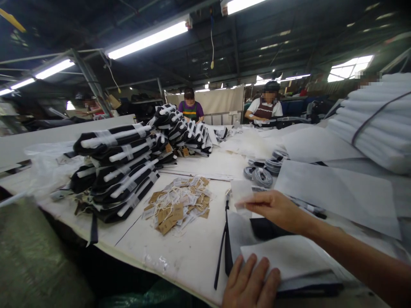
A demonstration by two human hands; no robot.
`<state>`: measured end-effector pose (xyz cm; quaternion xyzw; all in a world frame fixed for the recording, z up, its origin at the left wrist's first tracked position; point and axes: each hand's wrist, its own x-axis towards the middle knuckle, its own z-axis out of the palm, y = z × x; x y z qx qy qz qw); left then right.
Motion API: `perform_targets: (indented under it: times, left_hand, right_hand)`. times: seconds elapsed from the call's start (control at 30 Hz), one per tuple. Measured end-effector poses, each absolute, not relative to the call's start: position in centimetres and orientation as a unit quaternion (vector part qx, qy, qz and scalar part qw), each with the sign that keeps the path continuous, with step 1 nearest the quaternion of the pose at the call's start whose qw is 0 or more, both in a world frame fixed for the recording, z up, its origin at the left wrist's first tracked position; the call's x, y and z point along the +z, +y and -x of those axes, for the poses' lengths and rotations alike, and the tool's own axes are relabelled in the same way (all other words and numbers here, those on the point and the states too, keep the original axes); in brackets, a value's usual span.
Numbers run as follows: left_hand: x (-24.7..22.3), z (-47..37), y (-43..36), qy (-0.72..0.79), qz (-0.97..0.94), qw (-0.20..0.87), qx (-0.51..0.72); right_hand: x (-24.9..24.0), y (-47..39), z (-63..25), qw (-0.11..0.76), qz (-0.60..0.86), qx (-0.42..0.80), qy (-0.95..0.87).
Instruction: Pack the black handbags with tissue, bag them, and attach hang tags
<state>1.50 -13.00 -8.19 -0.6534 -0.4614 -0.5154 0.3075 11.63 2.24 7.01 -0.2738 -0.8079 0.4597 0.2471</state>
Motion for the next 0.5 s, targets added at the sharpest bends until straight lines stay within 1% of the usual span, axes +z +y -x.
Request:
perform_targets:
  times: [0.07,0.13,0.23,0.4,0.5]
  left_hand:
    - [-6.9,-0.5,-13.6,-0.455,0.708,0.291,-0.455]
    - [-5.8,0.2,-14.2,-0.451,0.746,0.269,-0.410]
    - [-5.1,0.6,-14.6,-0.465,0.738,0.242,-0.424]
    - [-5.8,0.6,-14.8,-0.457,0.746,0.228,-0.427]
    - [-6.5,0.8,-14.9,-0.453,0.737,0.218,-0.452]
  right_hand:
    - [6.4,-0.7,-13.5,0.215,0.222,0.402,-0.862]
    - [5.4,-3.0,-15.1,0.188,0.175,0.377,-0.890]
    - [3.6,-5.0,-16.6,0.165,0.142,0.344,-0.913]
    - [1.8,-6.0,-17.1,0.233,0.122,0.315,-0.912]
    - [1.5,-6.2,-17.1,0.249,0.117,0.312,-0.909]
